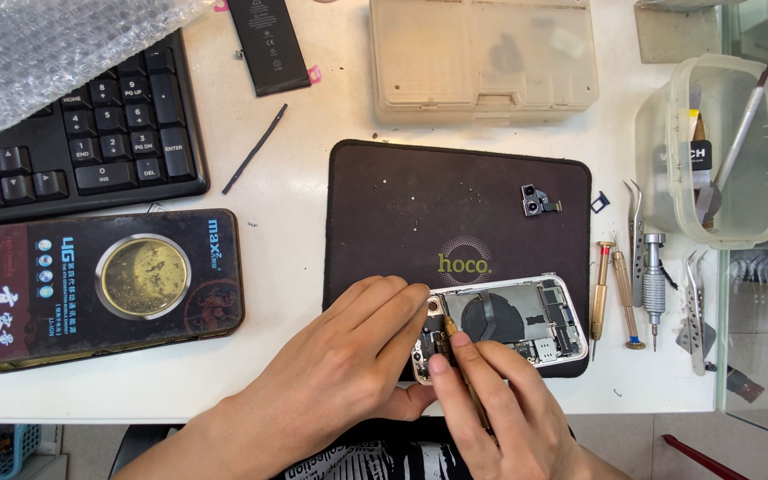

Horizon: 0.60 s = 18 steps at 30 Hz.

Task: The person uses a precision screwdriver to remove and reinstall screws on the internal frame of a disassembled smartphone. They repeatedly adjust small components near the camera module and battery area while working on a desk mat.

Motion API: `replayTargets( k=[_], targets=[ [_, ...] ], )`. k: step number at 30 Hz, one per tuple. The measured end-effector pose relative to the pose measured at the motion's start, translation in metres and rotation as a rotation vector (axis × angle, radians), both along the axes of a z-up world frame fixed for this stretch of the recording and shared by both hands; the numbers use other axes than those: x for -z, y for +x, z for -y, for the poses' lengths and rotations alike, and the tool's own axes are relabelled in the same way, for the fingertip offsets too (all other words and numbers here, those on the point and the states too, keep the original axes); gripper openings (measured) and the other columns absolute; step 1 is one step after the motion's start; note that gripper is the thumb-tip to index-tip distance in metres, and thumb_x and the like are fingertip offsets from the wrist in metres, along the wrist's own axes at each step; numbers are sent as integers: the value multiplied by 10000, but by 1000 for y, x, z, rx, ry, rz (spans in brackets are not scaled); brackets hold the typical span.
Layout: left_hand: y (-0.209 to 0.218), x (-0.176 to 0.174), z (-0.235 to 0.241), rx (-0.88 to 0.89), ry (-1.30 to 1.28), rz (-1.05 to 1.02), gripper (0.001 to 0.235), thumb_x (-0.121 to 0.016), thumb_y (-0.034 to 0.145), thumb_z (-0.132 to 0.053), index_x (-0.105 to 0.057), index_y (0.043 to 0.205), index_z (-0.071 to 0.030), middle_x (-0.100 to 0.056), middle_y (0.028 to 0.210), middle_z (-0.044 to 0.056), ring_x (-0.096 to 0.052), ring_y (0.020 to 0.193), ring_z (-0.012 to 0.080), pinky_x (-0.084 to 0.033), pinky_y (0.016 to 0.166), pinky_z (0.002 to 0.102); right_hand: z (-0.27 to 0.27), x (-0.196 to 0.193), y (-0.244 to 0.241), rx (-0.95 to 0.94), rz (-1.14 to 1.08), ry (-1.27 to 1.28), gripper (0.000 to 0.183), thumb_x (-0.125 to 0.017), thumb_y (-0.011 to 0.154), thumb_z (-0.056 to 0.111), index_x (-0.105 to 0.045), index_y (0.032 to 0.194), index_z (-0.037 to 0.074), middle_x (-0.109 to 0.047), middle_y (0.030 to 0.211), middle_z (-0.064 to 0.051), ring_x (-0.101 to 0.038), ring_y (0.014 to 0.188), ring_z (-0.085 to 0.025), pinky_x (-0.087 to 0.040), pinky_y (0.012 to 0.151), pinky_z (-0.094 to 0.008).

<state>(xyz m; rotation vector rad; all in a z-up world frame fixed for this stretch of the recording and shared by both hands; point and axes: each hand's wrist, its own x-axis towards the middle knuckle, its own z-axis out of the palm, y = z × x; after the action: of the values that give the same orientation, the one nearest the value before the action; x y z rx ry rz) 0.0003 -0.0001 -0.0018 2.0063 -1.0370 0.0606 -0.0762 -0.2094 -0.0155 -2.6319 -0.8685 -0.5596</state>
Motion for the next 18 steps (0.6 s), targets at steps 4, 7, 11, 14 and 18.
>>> replayTargets(
  k=[4, 7, 11, 14, 18],
  targets=[
    [0, 0, 0, 3, 8, -12, 649, -863, 655, -209, -648, 1110, 201, -617, 1209, 272, -598, 1160, 389, -503, 1040, 457, 0, 1, -1, 62, 67, -30, 318, -779, 846, -5, -698, 1151, 33, -679, 1109, -198, -661, 994, -298, -606, 810, -398],
    [0, -1, -1, 1, 3, -8, 648, -863, 651, -210, -651, 1108, 197, -618, 1205, 267, -598, 1158, 389, -500, 1042, 454, -1, 0, -1, 50, 26, 12, 350, -750, 883, -53, -654, 1210, 26, -658, 1132, -211, -653, 1067, -316, -620, 868, -401],
    [1, -1, -1, 3, 20, 20, 648, -855, 629, -203, -657, 1102, 194, -620, 1208, 265, -601, 1164, 384, -499, 1049, 453, -4, -4, -3, 25, -108, 74, 438, -705, 875, -64, -596, 1289, 23, -660, 1222, -258, -650, 1159, -346, -618, 956, -424],
    [0, 1, -1, 6, 29, 28, 633, -860, 661, -219, -656, 1089, 201, -617, 1205, 269, -599, 1156, 385, -498, 1044, 455, -5, -5, -5, 77, -104, 84, 437, -700, 872, -12, -578, 1290, 36, -643, 1228, -271, -635, 1161, -363, -585, 965, -460],
    [0, 5, -1, 22, 29, 9, 618, -860, 700, -257, -668, 1080, 190, -620, 1201, 264, -598, 1144, 381, -495, 1035, 457, 0, -3, -5, 86, -44, 47, 414, -649, 907, -64, -562, 1306, 0, -643, 1202, -257, -637, 1134, -353, -586, 940, -449]
  ],
)
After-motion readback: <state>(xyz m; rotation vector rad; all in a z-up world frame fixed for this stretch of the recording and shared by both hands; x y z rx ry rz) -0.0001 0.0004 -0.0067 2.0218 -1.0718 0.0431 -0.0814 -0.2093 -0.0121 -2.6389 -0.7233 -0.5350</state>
